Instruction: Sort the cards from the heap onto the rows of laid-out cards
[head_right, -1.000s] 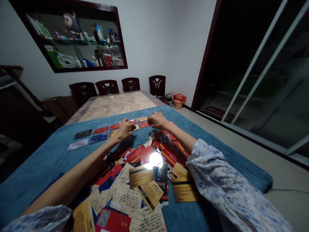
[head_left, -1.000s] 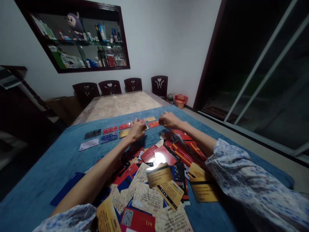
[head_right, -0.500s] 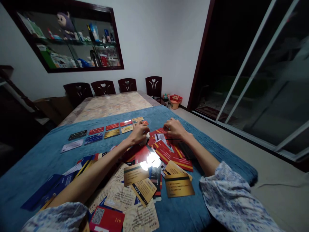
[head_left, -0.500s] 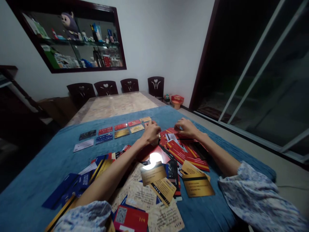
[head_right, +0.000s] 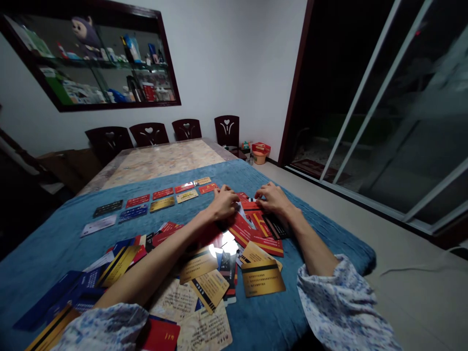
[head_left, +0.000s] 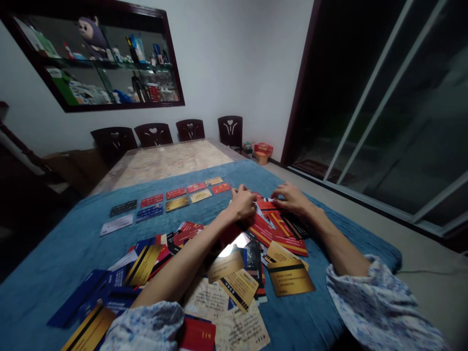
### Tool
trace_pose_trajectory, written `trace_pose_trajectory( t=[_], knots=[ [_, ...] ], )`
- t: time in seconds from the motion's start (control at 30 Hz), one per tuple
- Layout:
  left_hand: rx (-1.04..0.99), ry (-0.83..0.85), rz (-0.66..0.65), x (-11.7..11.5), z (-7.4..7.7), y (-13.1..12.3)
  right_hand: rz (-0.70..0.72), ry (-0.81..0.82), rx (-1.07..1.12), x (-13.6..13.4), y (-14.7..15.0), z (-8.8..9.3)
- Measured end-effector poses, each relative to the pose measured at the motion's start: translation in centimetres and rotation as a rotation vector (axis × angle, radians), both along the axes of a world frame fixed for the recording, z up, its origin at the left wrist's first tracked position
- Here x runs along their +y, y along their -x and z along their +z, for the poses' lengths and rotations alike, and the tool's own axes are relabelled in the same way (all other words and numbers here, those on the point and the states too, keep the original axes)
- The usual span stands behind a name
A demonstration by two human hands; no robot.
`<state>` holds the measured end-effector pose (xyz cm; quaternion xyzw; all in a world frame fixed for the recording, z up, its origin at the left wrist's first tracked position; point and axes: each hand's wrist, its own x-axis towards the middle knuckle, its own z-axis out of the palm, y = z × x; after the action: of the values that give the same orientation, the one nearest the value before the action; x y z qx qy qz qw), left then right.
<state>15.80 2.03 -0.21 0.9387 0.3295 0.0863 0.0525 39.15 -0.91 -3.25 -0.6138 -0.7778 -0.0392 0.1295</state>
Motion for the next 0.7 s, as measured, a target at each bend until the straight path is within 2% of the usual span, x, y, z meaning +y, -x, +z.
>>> trace_pose_trajectory(
  t=[0.23,0.37,0.53,0.7],
  knots=[
    [0.072,0.010,-0.065,-0.7,-0.1,-2.3,0.031,0.105,0.046,-0.5,-0.1,-0.1],
    [0.106,0.035,-0.054,-0.4,-0.3,-3.2,0.046,0.126,0.071,-0.3,-0.4,-0.5],
    [0.111,0.069,-0.055,0.0,-0.5,-3.3,0.043,0.120,0.069,-0.5,-0.4,-0.4],
    [0.109,0.024,-0.067,-0.2,-0.8,-3.0,0.039,0.125,0.060,-0.7,-0.3,-0.2]
  ],
)
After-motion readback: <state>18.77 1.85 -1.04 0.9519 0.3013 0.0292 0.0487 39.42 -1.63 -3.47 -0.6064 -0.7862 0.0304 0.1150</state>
